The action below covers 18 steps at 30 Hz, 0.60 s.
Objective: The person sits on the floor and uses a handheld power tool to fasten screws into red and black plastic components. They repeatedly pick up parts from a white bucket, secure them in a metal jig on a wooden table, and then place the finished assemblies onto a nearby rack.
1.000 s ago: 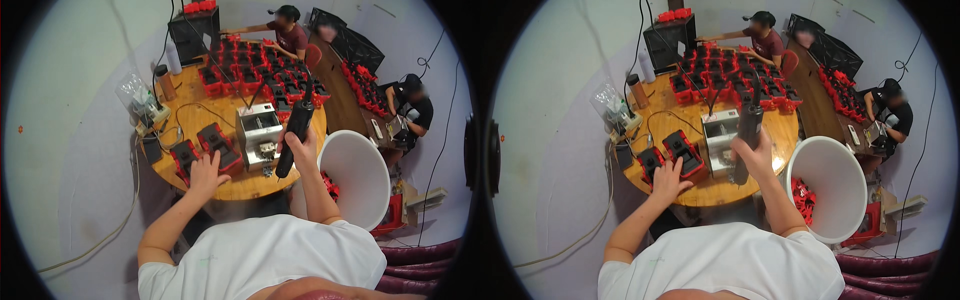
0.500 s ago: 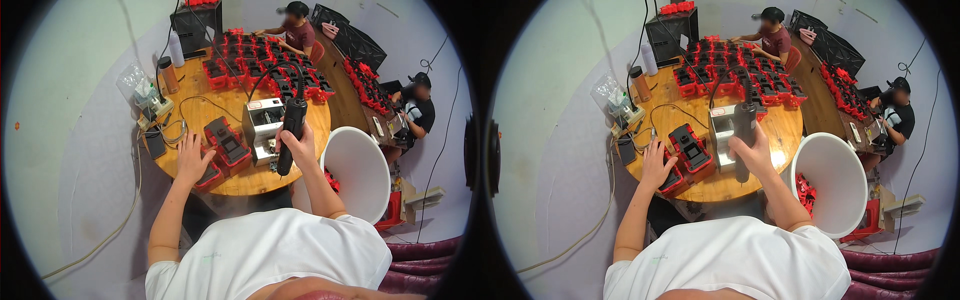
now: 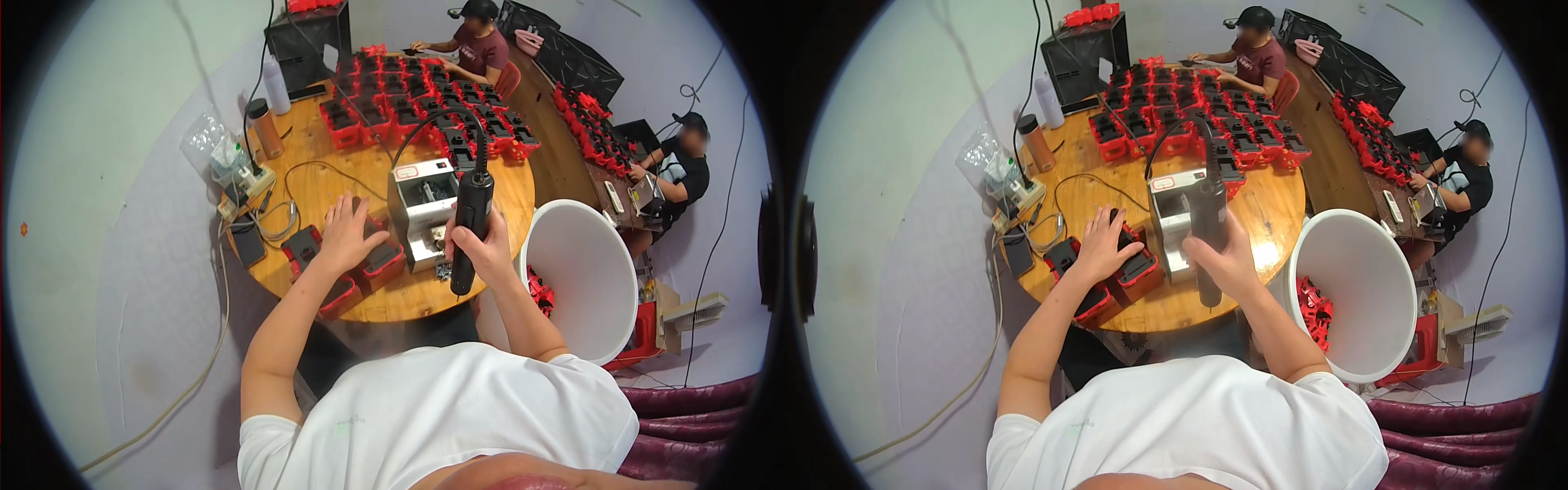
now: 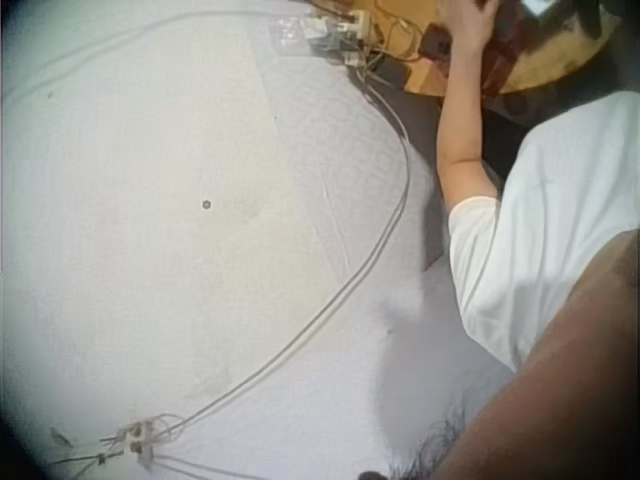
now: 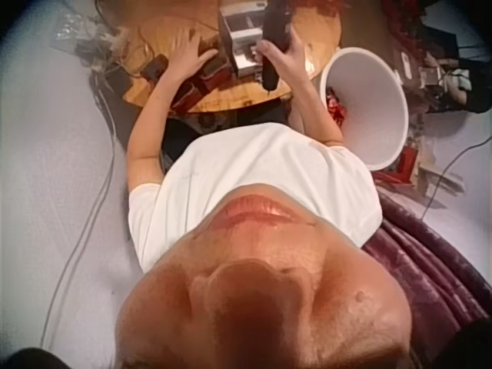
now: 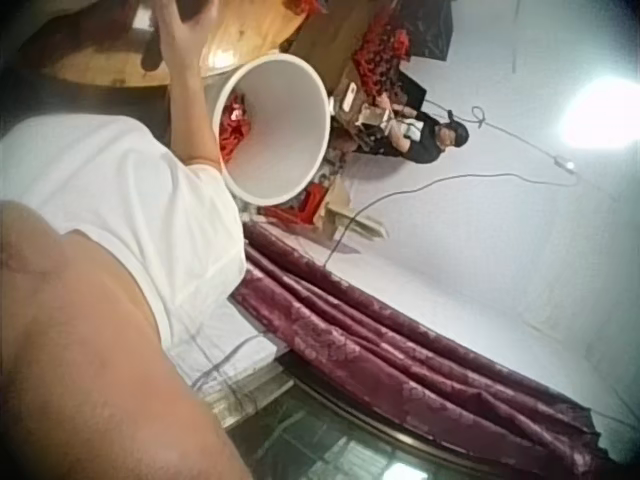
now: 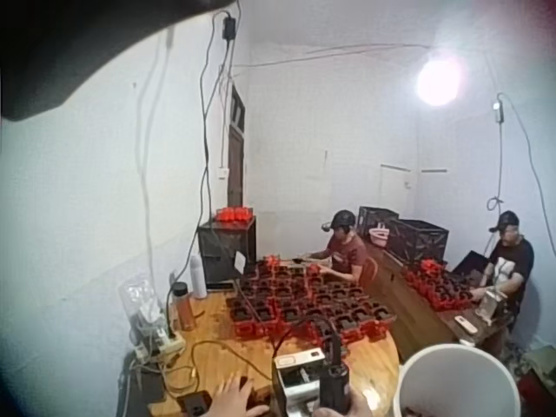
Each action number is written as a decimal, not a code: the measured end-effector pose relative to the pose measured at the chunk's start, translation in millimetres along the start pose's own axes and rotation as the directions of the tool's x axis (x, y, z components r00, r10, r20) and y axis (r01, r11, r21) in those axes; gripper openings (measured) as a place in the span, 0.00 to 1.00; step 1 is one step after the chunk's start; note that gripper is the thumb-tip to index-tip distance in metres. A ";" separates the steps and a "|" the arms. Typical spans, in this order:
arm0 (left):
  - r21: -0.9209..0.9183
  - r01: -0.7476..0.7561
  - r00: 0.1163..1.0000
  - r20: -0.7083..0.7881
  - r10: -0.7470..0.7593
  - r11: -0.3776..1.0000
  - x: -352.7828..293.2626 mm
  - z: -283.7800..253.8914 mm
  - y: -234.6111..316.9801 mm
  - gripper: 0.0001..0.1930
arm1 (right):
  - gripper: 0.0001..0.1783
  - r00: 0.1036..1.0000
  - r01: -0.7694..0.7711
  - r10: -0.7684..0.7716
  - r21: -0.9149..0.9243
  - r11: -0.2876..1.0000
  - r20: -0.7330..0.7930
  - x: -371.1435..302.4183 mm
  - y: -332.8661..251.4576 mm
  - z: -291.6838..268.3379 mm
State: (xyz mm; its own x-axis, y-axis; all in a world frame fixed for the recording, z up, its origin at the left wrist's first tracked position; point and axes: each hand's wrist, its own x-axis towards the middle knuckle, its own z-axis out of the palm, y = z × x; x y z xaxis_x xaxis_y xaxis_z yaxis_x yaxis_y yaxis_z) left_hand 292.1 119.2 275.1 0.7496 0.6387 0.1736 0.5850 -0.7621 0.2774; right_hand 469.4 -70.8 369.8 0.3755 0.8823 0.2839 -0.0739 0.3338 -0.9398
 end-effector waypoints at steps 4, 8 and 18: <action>0.006 -0.027 0.994 0.109 0.026 1.000 5.9 -12.5 -5.2 0.40 | 0.18 0.999 0.009 -0.010 -0.008 1.000 -0.038 0.1 0.9 -9.6; 0.048 -0.005 0.854 0.520 -0.020 0.999 -11.5 -118.1 47.6 0.35 | 0.21 0.999 -0.051 0.051 0.043 0.998 0.001 -6.2 4.7 -4.1; -0.876 -0.327 0.904 -0.181 0.387 0.355 -48.1 -193.6 49.3 0.25 | 0.22 0.972 0.225 -0.222 0.043 0.973 -0.073 -1.0 4.2 -25.4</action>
State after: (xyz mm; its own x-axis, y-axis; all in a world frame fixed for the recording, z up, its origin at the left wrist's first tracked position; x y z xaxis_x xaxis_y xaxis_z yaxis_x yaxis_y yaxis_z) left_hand 225.0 71.5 463.3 0.8483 0.3021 0.4348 -0.3083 -0.3858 0.8696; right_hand 492.2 -78.7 360.8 0.4490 0.7597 0.4703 -0.0270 0.5377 -0.8427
